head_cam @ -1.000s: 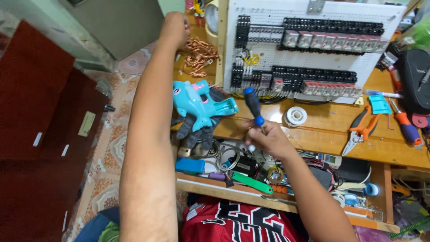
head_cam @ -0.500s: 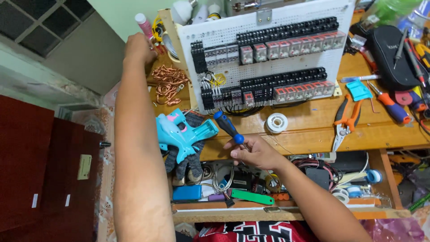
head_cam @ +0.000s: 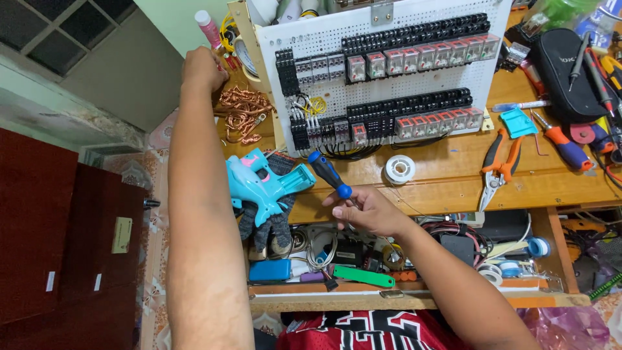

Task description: Assembling a blue plastic housing and connecting it to an electrical relay board using a screwdriver and pliers

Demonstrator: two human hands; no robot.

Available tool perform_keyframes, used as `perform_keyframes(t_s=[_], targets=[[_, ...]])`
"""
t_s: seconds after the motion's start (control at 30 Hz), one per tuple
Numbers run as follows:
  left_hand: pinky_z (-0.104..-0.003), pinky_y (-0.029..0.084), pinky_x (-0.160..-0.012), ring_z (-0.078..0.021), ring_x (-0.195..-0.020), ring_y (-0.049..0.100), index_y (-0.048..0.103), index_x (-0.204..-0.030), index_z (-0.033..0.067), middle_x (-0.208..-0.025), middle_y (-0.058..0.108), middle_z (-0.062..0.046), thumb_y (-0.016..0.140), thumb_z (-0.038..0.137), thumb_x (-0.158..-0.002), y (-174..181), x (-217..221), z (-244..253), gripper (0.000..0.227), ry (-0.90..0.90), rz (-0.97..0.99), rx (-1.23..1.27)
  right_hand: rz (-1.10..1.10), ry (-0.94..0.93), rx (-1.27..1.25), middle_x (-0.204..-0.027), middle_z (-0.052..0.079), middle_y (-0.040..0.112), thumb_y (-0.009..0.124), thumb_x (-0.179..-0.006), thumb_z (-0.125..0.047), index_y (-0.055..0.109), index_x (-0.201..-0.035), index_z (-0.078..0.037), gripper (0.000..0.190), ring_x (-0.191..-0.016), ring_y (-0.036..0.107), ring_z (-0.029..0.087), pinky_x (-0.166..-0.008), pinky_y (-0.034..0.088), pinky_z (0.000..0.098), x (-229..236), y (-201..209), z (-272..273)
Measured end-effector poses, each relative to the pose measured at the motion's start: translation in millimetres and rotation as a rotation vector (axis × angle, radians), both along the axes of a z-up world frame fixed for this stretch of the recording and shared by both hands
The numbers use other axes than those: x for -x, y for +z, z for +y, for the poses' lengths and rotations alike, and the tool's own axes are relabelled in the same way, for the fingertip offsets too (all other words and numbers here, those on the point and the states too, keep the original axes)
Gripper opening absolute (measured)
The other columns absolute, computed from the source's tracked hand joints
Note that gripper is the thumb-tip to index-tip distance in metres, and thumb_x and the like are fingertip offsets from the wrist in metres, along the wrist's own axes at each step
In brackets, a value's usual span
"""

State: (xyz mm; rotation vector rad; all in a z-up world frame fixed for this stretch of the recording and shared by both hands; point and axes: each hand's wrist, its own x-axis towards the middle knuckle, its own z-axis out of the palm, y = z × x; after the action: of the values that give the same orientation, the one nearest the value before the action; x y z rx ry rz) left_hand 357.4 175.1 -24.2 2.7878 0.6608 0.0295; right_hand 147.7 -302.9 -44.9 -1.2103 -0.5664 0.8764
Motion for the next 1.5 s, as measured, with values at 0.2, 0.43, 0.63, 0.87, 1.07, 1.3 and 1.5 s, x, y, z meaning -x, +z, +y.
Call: perform_keyframes(t_s=[0.2,0.43,0.63,0.87,1.07,1.3,1.5], targets=[[-0.052,0.056,-0.078,-0.0414,-0.095,0.069,0.077,-0.104,0.0140,-0.110,0.072,-0.018,0.090,0.028,-0.080,5.2,1.7,-11.1,0.031,0.010,0.022,-0.047,0.015,0.003,-0.031,-0.080,0.003,0.067,0.070,-0.098,-0.015,0.069,-0.123,-0.003,0.027,-0.068,0.069,0.014,-0.064,0.050,0.0250,-0.4,0.7,-0.5],[-0.054,0.054,-0.075,-0.0428,-0.096,0.067,0.065,-0.115,0.0043,-0.114,0.066,-0.020,0.093,0.034,-0.078,0.2,3.2,-3.6,0.055,0.037,0.035,-0.014,0.003,0.009,-0.017,-0.079,0.003,0.067,0.070,-0.098,-0.016,0.069,-0.123,-0.003,0.028,-0.067,0.069,0.014,-0.064,0.050,0.0248,-0.7,1.4,0.0],[-0.052,0.054,-0.068,-0.0404,-0.090,0.067,0.067,-0.104,0.0051,-0.106,0.067,-0.020,0.093,0.032,-0.076,-1.6,1.2,-1.7,0.046,0.022,0.029,0.024,0.013,0.013,-0.019,-0.079,0.004,0.068,0.068,-0.099,-0.015,0.068,-0.124,-0.003,0.028,-0.067,0.069,0.015,-0.064,0.050,0.0252,-0.7,-2.5,0.0],[-0.048,0.057,-0.069,-0.0228,-0.077,0.068,0.075,-0.107,0.0152,-0.091,0.073,-0.006,0.094,0.029,-0.080,18.9,37.4,17.2,0.035,-0.039,-0.107,-0.007,-0.037,-0.017,0.105,-0.072,0.008,0.072,0.067,-0.099,-0.024,0.074,-0.117,-0.006,0.026,-0.050,0.049,0.008,-0.046,0.035,0.0201,-0.7,1.2,-0.5],[-0.026,0.051,-0.059,-0.0090,-0.072,0.061,0.073,-0.106,0.0060,-0.092,0.074,-0.006,0.083,0.037,-0.096,79.9,137.2,-48.0,0.034,-0.359,-0.790,0.266,0.173,-0.084,-0.022,-0.078,0.007,0.063,0.057,-0.106,-0.014,0.071,-0.113,0.002,0.023,-0.044,0.043,0.005,-0.039,0.029,0.0195,1.6,4.8,0.3],[-0.027,0.062,-0.074,-0.0145,-0.082,0.071,0.074,-0.107,0.0040,-0.089,0.075,-0.008,0.090,0.061,-0.060,88.5,319.5,-196.3,0.076,-0.630,-0.582,1.163,0.177,-0.118,-0.367,-0.097,0.023,0.070,0.055,-0.100,-0.009,0.062,-0.121,0.008,0.028,-0.065,0.066,0.022,-0.056,0.056,0.0333,26.0,39.9,7.5],[-0.031,0.061,-0.067,-0.0177,-0.077,0.072,0.077,-0.106,-0.0010,-0.095,0.076,-0.014,0.089,0.066,-0.058,20.7,391.5,-292.4,0.084,-1.141,-0.454,1.489,-0.294,0.170,-0.255,-0.097,0.011,0.074,0.051,-0.107,-0.028,0.070,-0.116,0.001,0.037,-0.092,0.072,0.019,-0.086,0.058,0.0367,75.6,116.5,15.5]])
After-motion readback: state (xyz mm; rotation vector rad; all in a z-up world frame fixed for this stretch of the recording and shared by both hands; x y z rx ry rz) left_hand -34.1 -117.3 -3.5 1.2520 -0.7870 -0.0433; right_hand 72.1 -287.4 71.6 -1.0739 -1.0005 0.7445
